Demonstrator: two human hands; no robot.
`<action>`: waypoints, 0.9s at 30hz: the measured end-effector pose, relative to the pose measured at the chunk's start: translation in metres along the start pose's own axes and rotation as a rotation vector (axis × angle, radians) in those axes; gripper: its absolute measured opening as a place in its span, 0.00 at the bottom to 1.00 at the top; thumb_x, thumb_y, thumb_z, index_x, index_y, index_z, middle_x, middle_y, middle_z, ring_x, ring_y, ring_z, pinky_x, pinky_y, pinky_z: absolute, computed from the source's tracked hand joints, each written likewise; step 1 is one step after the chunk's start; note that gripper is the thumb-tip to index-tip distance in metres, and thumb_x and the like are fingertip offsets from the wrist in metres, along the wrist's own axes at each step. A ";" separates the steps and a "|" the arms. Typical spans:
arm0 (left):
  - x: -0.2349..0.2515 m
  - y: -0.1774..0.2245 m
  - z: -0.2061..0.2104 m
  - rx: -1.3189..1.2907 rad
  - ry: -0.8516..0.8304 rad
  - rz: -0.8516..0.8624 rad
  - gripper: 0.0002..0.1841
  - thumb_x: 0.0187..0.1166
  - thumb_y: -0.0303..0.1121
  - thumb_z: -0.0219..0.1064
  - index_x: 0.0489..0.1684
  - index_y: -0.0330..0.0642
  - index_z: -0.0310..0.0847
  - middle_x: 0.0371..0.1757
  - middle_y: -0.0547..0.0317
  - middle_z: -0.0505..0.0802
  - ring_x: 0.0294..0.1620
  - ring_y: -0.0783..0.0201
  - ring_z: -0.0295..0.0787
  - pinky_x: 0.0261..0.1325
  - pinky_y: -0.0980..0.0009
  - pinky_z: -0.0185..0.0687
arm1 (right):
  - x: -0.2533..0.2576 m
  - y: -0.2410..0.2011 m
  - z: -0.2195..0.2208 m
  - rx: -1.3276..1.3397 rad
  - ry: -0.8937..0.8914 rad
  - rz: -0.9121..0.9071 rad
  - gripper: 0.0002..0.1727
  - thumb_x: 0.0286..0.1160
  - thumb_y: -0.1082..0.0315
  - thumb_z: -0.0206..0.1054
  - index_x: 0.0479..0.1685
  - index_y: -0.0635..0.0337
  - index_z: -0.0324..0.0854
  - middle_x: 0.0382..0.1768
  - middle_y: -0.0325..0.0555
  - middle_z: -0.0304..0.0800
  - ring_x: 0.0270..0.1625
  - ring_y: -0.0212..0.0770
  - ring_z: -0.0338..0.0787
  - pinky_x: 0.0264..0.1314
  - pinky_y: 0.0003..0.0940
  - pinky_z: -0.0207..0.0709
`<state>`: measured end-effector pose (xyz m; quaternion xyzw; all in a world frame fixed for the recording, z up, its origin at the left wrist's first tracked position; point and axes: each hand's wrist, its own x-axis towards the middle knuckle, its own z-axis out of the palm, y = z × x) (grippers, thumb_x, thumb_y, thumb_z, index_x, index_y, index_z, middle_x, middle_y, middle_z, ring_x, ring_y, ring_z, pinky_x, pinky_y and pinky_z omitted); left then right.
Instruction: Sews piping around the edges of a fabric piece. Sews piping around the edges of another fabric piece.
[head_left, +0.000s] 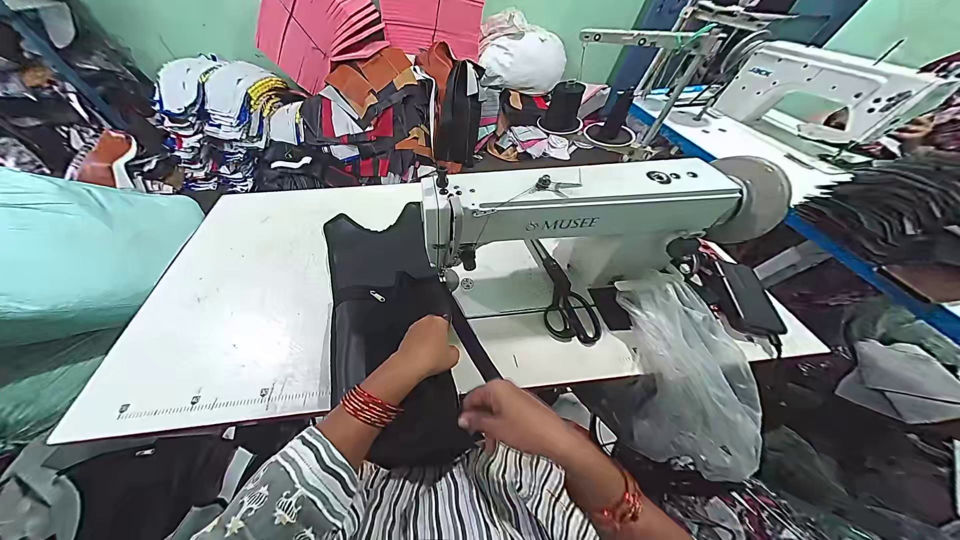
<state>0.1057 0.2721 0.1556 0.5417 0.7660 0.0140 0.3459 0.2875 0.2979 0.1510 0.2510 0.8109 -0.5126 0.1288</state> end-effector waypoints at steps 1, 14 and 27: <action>0.001 -0.007 0.000 -0.027 0.004 0.033 0.21 0.78 0.34 0.66 0.60 0.23 0.81 0.57 0.31 0.87 0.64 0.38 0.84 0.67 0.41 0.75 | 0.007 -0.001 -0.011 -0.053 0.084 0.013 0.17 0.89 0.62 0.59 0.51 0.68 0.88 0.37 0.53 0.92 0.37 0.46 0.91 0.48 0.49 0.84; -0.002 -0.021 0.004 -0.138 0.050 0.105 0.24 0.78 0.36 0.67 0.66 0.26 0.80 0.60 0.35 0.88 0.64 0.42 0.84 0.70 0.45 0.75 | 0.104 0.005 -0.026 0.041 0.766 0.126 0.15 0.84 0.71 0.61 0.62 0.66 0.87 0.54 0.57 0.91 0.55 0.47 0.90 0.65 0.42 0.79; 0.001 -0.016 0.008 -0.076 0.053 0.128 0.19 0.79 0.37 0.65 0.53 0.25 0.85 0.58 0.34 0.88 0.63 0.41 0.85 0.68 0.44 0.76 | 0.092 0.017 0.005 0.369 0.798 -0.034 0.13 0.78 0.79 0.64 0.57 0.74 0.87 0.49 0.57 0.95 0.49 0.34 0.93 0.59 0.28 0.83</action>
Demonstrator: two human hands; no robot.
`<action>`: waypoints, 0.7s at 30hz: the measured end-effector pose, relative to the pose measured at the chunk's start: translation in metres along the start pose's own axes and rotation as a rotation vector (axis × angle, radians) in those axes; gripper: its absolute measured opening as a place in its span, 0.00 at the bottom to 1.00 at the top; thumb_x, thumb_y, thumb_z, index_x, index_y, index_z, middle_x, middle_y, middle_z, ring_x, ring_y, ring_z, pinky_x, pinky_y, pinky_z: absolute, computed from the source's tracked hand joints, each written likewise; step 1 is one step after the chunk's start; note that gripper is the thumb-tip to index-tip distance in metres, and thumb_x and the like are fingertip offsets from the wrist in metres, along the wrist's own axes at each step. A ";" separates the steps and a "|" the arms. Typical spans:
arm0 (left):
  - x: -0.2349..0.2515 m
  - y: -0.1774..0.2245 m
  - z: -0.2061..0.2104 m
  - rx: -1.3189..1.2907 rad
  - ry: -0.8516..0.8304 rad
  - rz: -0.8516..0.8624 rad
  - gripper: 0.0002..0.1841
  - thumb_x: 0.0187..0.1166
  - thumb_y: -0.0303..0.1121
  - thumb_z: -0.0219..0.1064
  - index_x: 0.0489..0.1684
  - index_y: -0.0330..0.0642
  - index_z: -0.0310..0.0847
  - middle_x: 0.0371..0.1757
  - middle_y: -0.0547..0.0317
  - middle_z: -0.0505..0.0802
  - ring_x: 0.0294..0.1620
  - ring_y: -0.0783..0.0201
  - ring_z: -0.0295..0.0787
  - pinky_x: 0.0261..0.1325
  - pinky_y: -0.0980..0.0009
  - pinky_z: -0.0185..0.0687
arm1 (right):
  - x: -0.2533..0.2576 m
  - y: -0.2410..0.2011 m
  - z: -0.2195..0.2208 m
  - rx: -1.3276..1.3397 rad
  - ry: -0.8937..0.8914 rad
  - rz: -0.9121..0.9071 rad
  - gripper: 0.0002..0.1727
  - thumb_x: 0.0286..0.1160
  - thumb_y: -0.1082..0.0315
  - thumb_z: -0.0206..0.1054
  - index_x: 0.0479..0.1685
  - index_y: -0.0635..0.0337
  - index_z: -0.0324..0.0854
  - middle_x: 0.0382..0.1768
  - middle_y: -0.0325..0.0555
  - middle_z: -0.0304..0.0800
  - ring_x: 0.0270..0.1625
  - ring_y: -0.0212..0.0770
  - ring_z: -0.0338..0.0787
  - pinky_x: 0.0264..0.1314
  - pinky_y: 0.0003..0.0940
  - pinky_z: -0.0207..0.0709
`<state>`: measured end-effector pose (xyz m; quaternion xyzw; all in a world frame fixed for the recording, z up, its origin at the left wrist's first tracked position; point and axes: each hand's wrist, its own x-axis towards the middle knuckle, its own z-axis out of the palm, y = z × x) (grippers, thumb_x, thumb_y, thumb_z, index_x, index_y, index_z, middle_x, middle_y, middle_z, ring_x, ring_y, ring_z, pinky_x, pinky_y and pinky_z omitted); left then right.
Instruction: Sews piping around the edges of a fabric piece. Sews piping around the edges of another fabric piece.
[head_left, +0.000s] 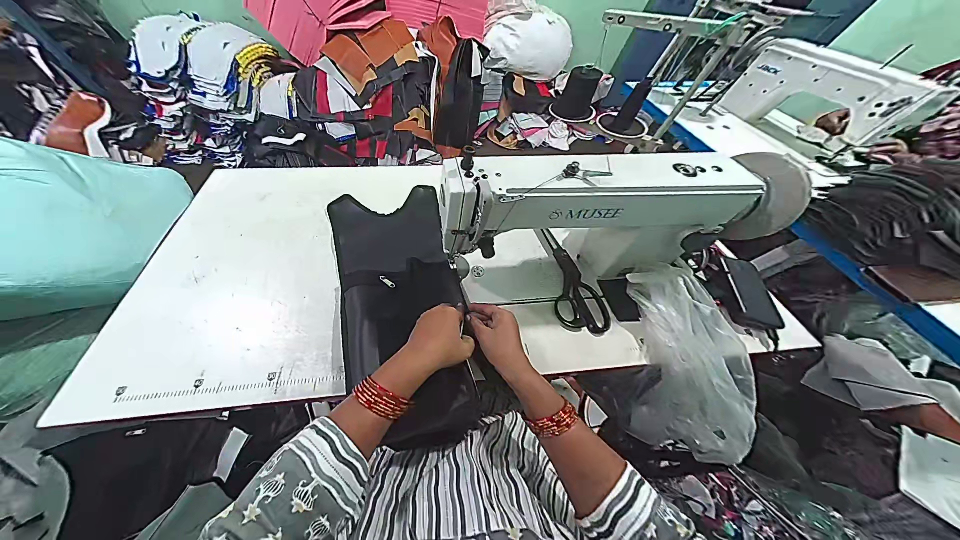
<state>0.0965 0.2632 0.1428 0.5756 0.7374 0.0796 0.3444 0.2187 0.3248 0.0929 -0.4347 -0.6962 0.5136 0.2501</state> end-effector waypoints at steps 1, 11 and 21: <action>0.000 0.002 0.000 0.017 -0.008 -0.003 0.19 0.79 0.37 0.65 0.51 0.25 0.85 0.57 0.33 0.88 0.64 0.40 0.85 0.67 0.43 0.76 | 0.000 0.000 0.000 0.002 -0.004 0.012 0.13 0.79 0.79 0.64 0.57 0.74 0.87 0.49 0.57 0.94 0.49 0.34 0.93 0.59 0.28 0.83; -0.001 0.001 -0.002 0.004 -0.045 0.030 0.23 0.80 0.41 0.67 0.55 0.22 0.84 0.64 0.30 0.85 0.67 0.39 0.83 0.71 0.45 0.76 | 0.003 -0.004 -0.007 -0.135 -0.125 0.014 0.15 0.79 0.79 0.61 0.60 0.73 0.86 0.54 0.59 0.93 0.54 0.39 0.91 0.63 0.32 0.80; -0.012 -0.042 0.032 -0.031 0.377 0.455 0.19 0.71 0.35 0.57 0.25 0.29 0.90 0.56 0.39 0.94 0.84 0.34 0.71 0.89 0.30 0.36 | -0.014 -0.029 0.005 -0.804 -0.304 -0.099 0.20 0.85 0.79 0.50 0.68 0.73 0.81 0.66 0.68 0.79 0.65 0.60 0.86 0.67 0.45 0.79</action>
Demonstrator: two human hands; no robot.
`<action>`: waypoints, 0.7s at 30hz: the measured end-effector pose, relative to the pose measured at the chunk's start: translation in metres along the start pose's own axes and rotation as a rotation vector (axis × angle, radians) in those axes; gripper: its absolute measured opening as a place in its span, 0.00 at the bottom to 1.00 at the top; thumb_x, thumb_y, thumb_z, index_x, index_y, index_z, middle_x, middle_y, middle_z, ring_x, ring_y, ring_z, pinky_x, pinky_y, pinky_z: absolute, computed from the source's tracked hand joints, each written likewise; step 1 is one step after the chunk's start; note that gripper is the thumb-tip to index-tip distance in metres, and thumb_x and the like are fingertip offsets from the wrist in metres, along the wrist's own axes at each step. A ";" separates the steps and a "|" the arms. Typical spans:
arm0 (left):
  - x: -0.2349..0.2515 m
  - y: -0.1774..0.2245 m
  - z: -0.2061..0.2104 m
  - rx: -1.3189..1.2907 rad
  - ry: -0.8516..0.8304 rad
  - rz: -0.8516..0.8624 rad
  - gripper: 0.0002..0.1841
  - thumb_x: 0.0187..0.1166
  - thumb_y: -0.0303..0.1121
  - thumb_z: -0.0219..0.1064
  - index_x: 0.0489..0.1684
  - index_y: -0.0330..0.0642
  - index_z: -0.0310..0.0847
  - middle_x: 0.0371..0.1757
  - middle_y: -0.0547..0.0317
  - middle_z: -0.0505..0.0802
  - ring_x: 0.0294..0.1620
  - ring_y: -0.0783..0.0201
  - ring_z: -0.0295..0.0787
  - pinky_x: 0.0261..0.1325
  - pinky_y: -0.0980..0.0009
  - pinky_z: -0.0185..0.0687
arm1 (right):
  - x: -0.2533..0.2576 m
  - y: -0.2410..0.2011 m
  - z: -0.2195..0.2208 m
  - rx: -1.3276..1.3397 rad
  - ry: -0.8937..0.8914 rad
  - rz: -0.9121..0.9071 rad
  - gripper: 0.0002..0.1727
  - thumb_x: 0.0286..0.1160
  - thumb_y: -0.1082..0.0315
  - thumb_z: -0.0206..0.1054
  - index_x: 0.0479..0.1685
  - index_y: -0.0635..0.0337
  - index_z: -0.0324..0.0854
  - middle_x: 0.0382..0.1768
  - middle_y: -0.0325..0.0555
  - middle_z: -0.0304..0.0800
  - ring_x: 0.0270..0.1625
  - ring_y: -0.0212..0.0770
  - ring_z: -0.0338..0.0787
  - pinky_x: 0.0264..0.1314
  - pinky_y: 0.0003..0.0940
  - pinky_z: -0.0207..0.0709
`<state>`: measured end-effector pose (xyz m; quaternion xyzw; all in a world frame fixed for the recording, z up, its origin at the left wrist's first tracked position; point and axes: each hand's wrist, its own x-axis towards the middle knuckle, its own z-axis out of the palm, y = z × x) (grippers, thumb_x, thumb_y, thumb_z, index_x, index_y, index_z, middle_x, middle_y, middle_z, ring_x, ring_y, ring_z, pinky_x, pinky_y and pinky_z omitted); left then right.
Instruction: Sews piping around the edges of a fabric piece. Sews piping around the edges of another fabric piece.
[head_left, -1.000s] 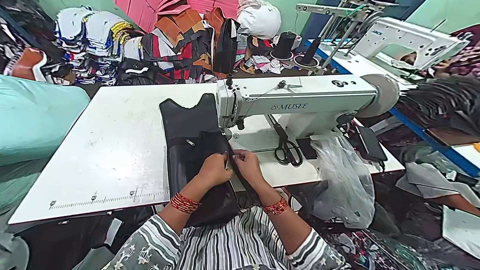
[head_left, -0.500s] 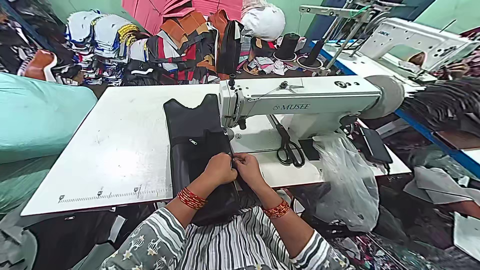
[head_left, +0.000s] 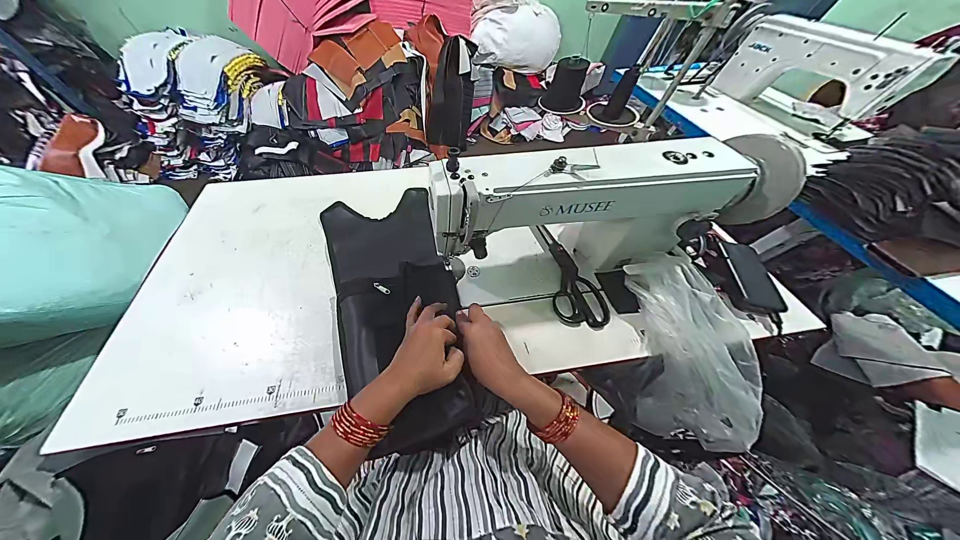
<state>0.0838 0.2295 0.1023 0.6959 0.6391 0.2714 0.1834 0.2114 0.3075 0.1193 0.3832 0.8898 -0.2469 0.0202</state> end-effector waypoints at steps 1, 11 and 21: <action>-0.001 -0.005 0.002 -0.018 0.070 0.013 0.18 0.71 0.34 0.57 0.25 0.29 0.90 0.53 0.41 0.96 0.80 0.37 0.78 0.89 0.34 0.45 | -0.001 -0.002 0.003 -0.039 0.000 -0.014 0.20 0.85 0.80 0.49 0.68 0.75 0.80 0.68 0.68 0.77 0.67 0.60 0.84 0.69 0.46 0.79; 0.064 -0.001 -0.039 0.312 -0.459 -0.056 0.26 0.83 0.23 0.51 0.80 0.45 0.77 0.89 0.55 0.72 0.89 0.45 0.63 0.82 0.40 0.58 | -0.005 -0.006 0.004 -0.099 0.024 -0.040 0.16 0.81 0.85 0.50 0.52 0.80 0.86 0.72 0.72 0.76 0.70 0.63 0.83 0.69 0.47 0.79; 0.025 -0.056 -0.012 0.197 -0.149 0.241 0.29 0.81 0.34 0.43 0.78 0.36 0.79 0.83 0.46 0.80 0.89 0.43 0.68 0.90 0.42 0.51 | -0.002 -0.006 0.006 -0.128 0.015 -0.014 0.20 0.82 0.83 0.49 0.64 0.76 0.83 0.68 0.67 0.79 0.68 0.60 0.84 0.66 0.44 0.81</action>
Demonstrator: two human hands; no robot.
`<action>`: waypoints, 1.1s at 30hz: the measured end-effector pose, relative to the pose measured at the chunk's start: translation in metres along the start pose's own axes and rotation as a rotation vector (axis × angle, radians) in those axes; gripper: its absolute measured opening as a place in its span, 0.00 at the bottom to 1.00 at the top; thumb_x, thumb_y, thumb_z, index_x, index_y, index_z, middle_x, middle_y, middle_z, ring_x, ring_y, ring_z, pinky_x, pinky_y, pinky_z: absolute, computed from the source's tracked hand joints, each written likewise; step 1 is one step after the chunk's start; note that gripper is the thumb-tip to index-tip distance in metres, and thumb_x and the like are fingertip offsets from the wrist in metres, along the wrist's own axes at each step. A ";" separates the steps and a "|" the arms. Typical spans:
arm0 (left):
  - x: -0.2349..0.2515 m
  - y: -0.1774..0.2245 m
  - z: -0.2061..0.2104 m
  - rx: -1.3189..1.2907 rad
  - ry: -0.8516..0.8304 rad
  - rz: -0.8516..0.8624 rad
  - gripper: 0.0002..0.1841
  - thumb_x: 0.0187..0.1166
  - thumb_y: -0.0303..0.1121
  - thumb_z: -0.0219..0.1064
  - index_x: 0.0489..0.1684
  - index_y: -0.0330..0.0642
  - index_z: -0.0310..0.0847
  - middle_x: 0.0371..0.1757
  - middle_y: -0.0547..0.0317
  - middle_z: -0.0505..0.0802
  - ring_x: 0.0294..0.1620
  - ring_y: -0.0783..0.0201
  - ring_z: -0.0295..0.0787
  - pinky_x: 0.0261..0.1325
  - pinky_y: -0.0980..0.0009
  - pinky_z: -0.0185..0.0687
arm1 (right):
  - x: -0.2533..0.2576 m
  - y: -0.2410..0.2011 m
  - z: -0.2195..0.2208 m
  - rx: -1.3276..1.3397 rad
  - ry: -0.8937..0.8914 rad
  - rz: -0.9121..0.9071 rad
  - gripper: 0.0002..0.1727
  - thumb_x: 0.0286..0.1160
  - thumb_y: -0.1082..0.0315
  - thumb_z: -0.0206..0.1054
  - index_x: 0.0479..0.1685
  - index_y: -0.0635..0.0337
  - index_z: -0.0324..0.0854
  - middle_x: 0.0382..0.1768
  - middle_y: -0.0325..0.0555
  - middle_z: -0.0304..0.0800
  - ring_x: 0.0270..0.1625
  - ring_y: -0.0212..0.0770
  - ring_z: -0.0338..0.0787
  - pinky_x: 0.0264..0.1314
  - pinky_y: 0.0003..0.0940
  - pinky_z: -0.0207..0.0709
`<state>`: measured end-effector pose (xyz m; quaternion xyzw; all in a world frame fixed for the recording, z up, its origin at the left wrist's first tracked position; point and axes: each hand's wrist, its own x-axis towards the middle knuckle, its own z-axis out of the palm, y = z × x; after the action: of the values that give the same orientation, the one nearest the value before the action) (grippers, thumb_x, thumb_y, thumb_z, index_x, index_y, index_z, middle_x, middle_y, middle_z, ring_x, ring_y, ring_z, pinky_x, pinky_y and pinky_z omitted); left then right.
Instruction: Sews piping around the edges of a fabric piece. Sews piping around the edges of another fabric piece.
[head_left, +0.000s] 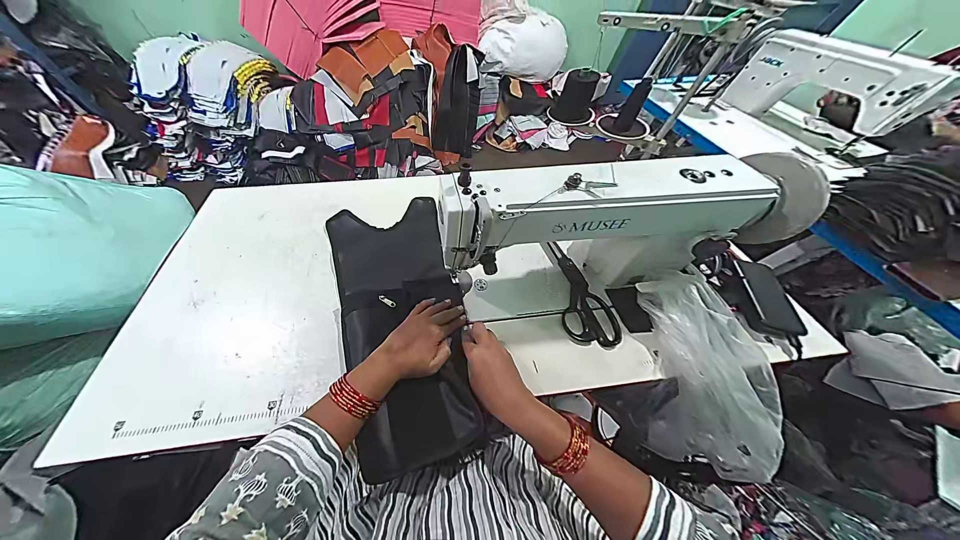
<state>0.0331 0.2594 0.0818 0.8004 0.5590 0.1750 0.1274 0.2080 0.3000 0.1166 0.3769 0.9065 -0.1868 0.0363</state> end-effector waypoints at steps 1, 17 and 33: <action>0.000 -0.001 0.002 -0.004 0.030 0.017 0.28 0.81 0.34 0.44 0.75 0.35 0.81 0.81 0.45 0.82 0.87 0.42 0.70 0.89 0.41 0.53 | 0.000 0.000 0.000 -0.007 -0.004 0.003 0.20 0.82 0.83 0.50 0.64 0.75 0.83 0.68 0.67 0.79 0.68 0.60 0.84 0.66 0.43 0.81; 0.018 -0.031 0.003 -0.113 0.153 0.074 0.24 0.76 0.33 0.54 0.66 0.31 0.87 0.69 0.32 0.87 0.80 0.35 0.77 0.89 0.42 0.57 | 0.028 0.004 -0.002 0.002 0.080 0.006 0.20 0.82 0.81 0.51 0.67 0.75 0.82 0.62 0.70 0.82 0.60 0.60 0.89 0.60 0.44 0.84; 0.043 -0.071 -0.010 -0.122 0.193 0.130 0.21 0.74 0.32 0.58 0.56 0.30 0.92 0.63 0.34 0.92 0.73 0.37 0.84 0.84 0.43 0.65 | 0.068 0.006 -0.017 0.085 0.040 0.041 0.23 0.85 0.79 0.49 0.76 0.71 0.77 0.71 0.69 0.78 0.71 0.59 0.84 0.72 0.45 0.77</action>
<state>-0.0180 0.3239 0.0683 0.8051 0.5039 0.2930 0.1099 0.1651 0.3559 0.1169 0.4003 0.8904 -0.2166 0.0059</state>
